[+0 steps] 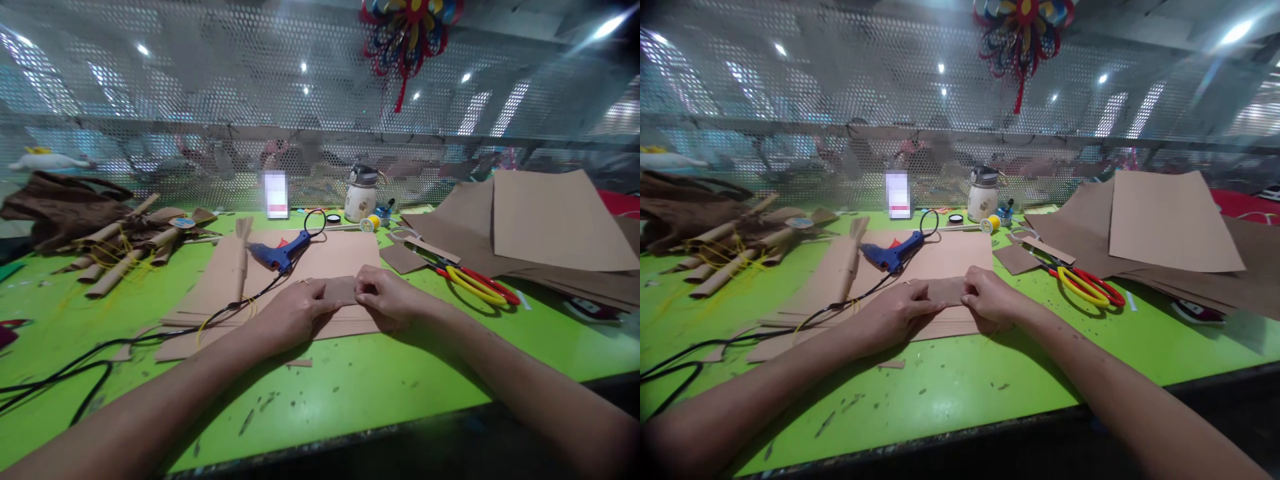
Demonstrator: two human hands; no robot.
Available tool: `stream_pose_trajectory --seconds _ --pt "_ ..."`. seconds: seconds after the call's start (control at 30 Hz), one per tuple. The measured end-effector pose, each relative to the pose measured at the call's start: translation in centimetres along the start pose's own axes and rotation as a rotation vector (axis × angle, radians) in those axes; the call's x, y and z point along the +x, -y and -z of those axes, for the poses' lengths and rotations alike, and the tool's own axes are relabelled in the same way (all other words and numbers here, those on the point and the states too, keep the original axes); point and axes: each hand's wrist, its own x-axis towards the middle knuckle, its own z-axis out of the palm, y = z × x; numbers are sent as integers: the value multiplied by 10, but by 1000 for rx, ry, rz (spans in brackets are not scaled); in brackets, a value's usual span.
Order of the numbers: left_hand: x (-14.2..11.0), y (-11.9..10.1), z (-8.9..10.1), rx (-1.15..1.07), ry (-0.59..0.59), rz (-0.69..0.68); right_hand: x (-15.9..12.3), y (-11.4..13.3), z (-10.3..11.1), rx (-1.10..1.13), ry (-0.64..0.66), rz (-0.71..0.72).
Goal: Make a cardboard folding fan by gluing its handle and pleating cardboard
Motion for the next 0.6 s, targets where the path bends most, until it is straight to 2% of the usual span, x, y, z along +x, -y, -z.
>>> stream_pose_trajectory --seconds 0.2,0.6 --pt "0 -2 3 29 12 20 0 -4 0 11 -10 23" --pt "-1 -1 1 32 -16 -17 -6 -1 -5 27 -80 -45"
